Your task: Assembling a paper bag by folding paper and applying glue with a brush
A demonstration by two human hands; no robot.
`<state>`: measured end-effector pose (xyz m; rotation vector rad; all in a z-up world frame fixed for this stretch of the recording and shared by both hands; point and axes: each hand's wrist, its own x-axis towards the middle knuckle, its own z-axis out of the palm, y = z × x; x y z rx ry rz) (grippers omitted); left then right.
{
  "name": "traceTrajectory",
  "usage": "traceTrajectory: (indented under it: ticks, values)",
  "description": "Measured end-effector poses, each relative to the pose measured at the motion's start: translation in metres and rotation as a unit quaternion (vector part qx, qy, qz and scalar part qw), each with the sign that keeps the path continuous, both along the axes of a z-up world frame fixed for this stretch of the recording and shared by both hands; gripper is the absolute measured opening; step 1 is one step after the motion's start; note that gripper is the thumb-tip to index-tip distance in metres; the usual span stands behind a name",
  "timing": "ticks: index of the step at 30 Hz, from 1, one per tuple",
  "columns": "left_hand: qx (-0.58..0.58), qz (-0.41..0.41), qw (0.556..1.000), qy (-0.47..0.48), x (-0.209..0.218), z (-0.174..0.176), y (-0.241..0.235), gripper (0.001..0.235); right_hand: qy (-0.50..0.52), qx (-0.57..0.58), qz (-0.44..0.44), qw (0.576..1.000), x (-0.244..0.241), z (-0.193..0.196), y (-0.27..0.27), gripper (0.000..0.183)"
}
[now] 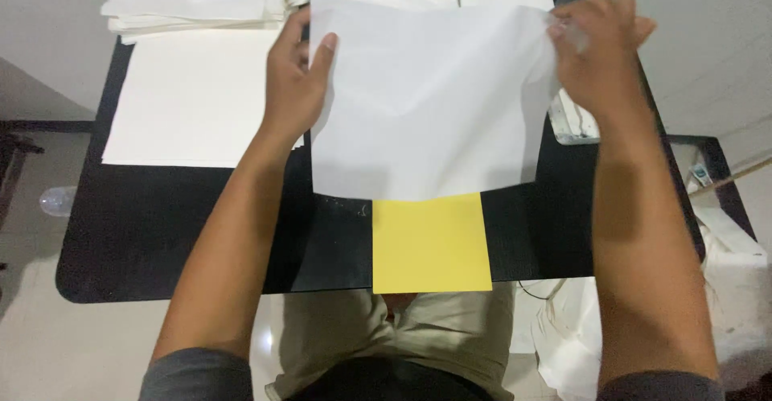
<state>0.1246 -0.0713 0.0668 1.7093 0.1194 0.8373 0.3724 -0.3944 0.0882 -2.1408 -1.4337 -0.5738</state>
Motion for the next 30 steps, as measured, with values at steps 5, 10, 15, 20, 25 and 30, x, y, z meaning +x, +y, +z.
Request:
traceTrajectory:
  ticks: [5,10,15,20,25,30]
  values:
    - [-0.003,0.053,0.995,0.084,0.026,-0.036,0.0,0.049,-0.08,-0.027,-0.155,0.984,-0.022,-0.026,0.029,0.046]
    - [-0.05,0.076,0.995,0.035,0.044,-0.07,0.017,0.033,-0.008,-0.051,-0.107,0.993,-0.019,-0.082,0.051,0.036]
    - [-0.094,0.086,0.991,-0.038,0.047,-0.084,0.022,0.035,0.108,-0.069,-0.098,0.987,-0.026,-0.104,0.055,0.043]
    - [-0.272,-0.233,0.93,0.079,0.04,-0.084,0.009,0.083,0.219,-0.115,-0.02,0.969,-0.012,-0.119,0.045,0.063]
    - [-0.252,-0.195,0.944,0.089,0.034,-0.08,0.008,0.072,0.243,-0.144,-0.022,0.959,-0.014,-0.116,0.046,0.066]
    - [-0.214,-0.144,0.961,0.098,0.032,-0.077,0.011,0.058,0.274,-0.204,-0.047,0.939,-0.023,-0.107,0.049,0.068]
